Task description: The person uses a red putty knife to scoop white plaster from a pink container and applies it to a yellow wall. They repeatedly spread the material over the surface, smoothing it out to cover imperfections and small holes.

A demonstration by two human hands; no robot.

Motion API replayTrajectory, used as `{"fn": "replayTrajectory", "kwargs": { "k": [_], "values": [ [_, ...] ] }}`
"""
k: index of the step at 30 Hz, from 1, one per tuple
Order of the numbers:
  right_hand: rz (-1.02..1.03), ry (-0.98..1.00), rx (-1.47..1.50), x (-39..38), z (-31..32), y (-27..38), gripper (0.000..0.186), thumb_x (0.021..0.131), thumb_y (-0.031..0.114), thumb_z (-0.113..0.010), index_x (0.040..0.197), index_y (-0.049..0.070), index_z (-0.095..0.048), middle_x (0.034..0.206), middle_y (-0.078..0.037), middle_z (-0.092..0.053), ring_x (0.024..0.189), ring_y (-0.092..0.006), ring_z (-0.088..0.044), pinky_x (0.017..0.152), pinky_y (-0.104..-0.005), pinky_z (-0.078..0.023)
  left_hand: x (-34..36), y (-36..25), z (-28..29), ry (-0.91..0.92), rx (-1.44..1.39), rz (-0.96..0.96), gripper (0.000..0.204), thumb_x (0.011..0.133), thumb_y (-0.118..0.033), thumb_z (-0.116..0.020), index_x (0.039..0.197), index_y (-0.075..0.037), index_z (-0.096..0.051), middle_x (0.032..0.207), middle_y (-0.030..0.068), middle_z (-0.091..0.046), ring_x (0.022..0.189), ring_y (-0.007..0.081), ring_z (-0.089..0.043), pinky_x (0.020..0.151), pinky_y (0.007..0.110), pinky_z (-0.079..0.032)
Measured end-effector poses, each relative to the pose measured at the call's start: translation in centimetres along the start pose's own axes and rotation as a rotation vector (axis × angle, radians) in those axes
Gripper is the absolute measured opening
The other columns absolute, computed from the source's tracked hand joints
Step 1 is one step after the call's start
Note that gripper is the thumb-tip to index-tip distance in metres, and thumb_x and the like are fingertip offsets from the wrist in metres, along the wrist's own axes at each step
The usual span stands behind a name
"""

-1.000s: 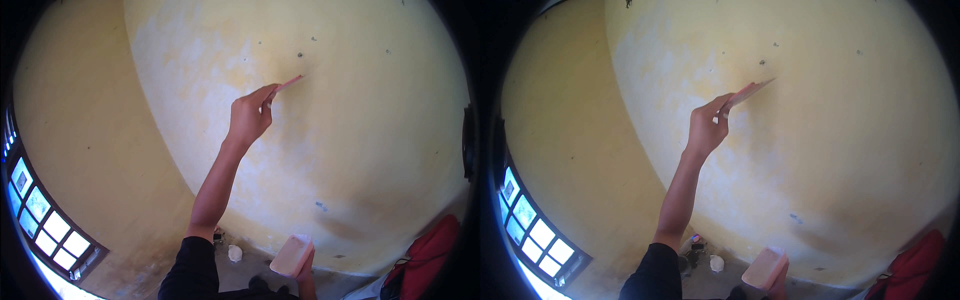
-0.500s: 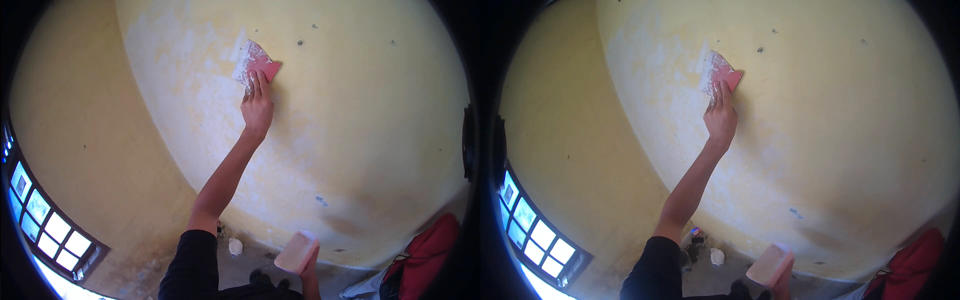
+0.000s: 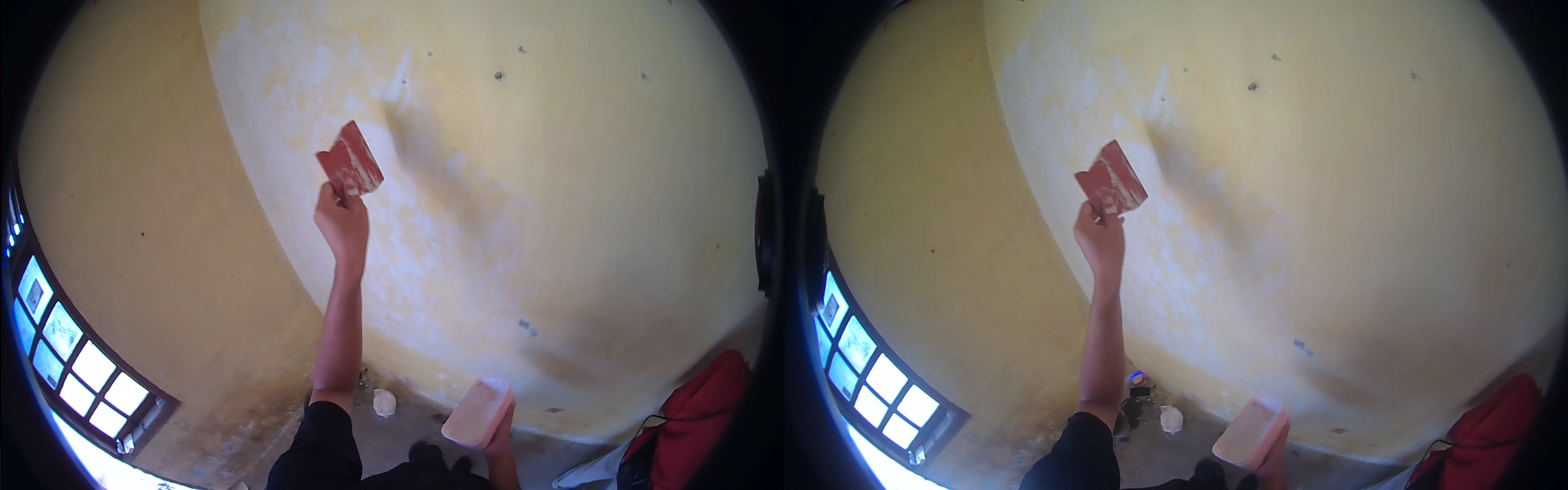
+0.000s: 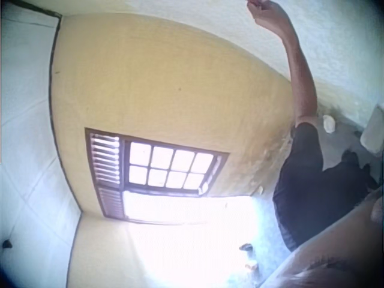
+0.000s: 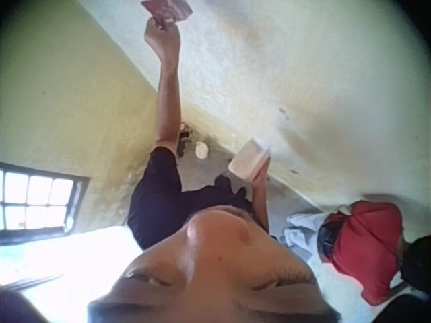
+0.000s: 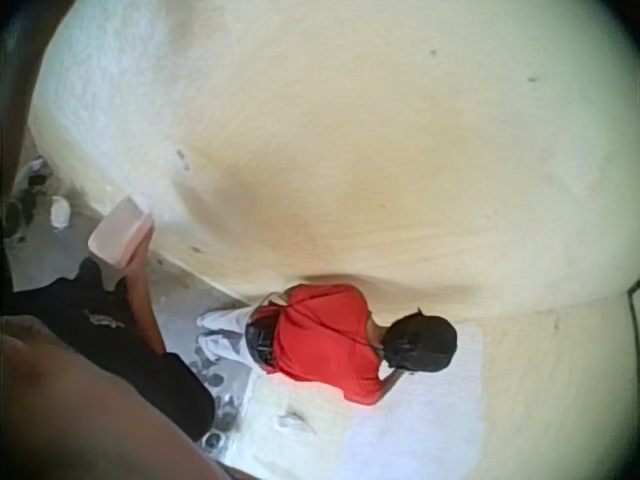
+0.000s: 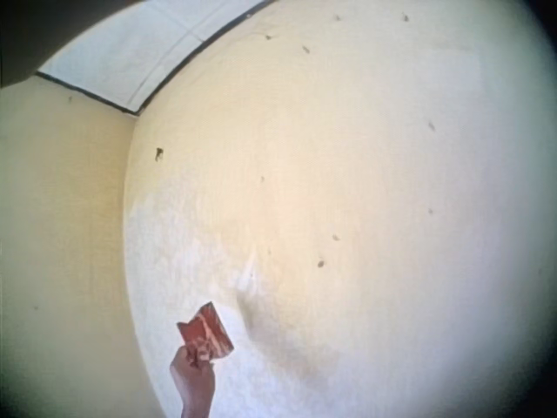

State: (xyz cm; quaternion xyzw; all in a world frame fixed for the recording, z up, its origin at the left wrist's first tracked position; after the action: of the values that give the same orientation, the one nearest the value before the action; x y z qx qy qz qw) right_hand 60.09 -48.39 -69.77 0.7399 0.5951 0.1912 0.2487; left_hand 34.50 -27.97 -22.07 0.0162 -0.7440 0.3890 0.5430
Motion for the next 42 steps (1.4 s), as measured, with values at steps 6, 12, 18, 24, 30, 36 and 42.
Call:
{"fn": "replayTrajectory", "kwargs": {
  "k": [6, 12, 18, 24, 30, 36, 42],
  "values": [
    [0.023, -0.008, -0.071, 0.3, -0.4, -0.8, 0.061, 0.102, 0.058, -0.031, 0.144, 0.015, -0.041, 0.133, -0.003, -0.055, 0.122, -0.0206, -0.055, 0.102, -0.0429, -0.047, 4.6, -2.0, -0.5, -0.045, 0.019, -0.033, 0.016, 0.098, -0.010, -0.057, 0.099, 0.005, -0.055, 0.084, 0.0219, -0.068, 0.071, 0.0332, -0.064, 0.069, 0.040, -0.049],
    [-0.023, 0.013, 0.067, 2.2, -2.8, -0.7, 0.049, 0.105, 0.045, -0.037, 0.137, 0.008, -0.045, 0.120, -0.006, -0.058, 0.110, -0.0209, -0.061, 0.093, -0.0416, -0.053, 7.2, -3.5, -3.9, -0.013, 0.124, -0.071, 0.016, 0.094, -0.008, -0.055, 0.106, 0.001, -0.057, 0.088, 0.0261, -0.068, 0.083, 0.0455, -0.066, 0.071, 0.046, -0.052],
    [-0.181, -0.045, 0.148, 4.3, -3.5, 1.3, 0.053, 0.103, 0.053, -0.034, 0.127, 0.010, -0.055, 0.112, -0.006, -0.063, 0.103, -0.0217, -0.064, 0.090, -0.0425, -0.055, 3.4, -10.8, -11.4, 0.020, 0.177, -0.286, 0.045, 0.082, 0.003, -0.054, 0.125, -0.009, -0.060, 0.078, 0.0195, -0.070, 0.073, 0.0402, -0.069, 0.064, 0.048, -0.053],
    [-0.380, 0.041, 0.084, 6.8, -1.6, 2.0, 0.060, 0.101, 0.060, -0.031, 0.131, 0.012, -0.052, 0.117, -0.006, -0.062, 0.108, -0.0222, -0.063, 0.094, -0.0425, -0.053, -3.8, -15.8, -10.3, 0.238, -0.084, -0.331, 0.048, 0.076, 0.013, -0.053, 0.120, -0.004, -0.061, 0.087, 0.0217, -0.069, 0.079, 0.0355, -0.070, 0.067, 0.037, -0.055],
    [-0.482, 0.205, 0.074, 8.2, 0.7, 4.0, 0.073, 0.096, 0.071, -0.029, 0.141, 0.016, -0.046, 0.133, -0.006, -0.057, 0.122, -0.0268, -0.056, 0.104, -0.0470, -0.046, 2.1, -12.0, -6.4, -0.167, 0.028, -0.175, 0.015, 0.097, -0.009, -0.058, 0.091, 0.004, -0.063, 0.066, 0.0102, -0.055, 0.059, 0.0147, -0.043, 0.055, 0.031, -0.039],
    [-0.521, 0.195, 0.052, 8.9, 3.1, 5.1, 0.075, 0.096, 0.073, -0.027, 0.144, 0.018, -0.046, 0.138, -0.006, -0.055, 0.125, -0.0278, -0.055, 0.107, -0.0479, -0.044, 4.1, -12.2, -9.1, -0.248, 0.079, -0.244, 0.021, 0.099, -0.013, -0.058, 0.090, 0.005, -0.063, 0.063, 0.0085, -0.053, 0.059, 0.0125, -0.041, 0.054, 0.031, -0.036],
    [-0.534, 0.199, 0.141, 10.0, 4.9, 4.1, 0.073, 0.096, 0.072, -0.027, 0.141, 0.019, -0.048, 0.135, -0.005, -0.057, 0.123, -0.0268, -0.057, 0.105, -0.0478, -0.046, 2.5, -13.2, -12.8, -0.171, 0.113, -0.298, 0.033, 0.093, 0.002, -0.053, 0.123, 0.000, -0.064, 0.072, 0.0127, -0.062, 0.058, 0.0146, -0.047, 0.057, 0.029, -0.041]
  ]
}}
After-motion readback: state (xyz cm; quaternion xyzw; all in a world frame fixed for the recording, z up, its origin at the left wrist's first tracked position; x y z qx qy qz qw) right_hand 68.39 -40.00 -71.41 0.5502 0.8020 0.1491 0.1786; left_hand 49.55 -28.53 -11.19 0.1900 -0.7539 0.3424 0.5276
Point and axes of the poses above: each hand's wrist, its own x-axis towards the middle knuckle, its own z-axis out of the back of the hand, y = z × x, the point moved 8 cm from there along x, towards the middle knuckle
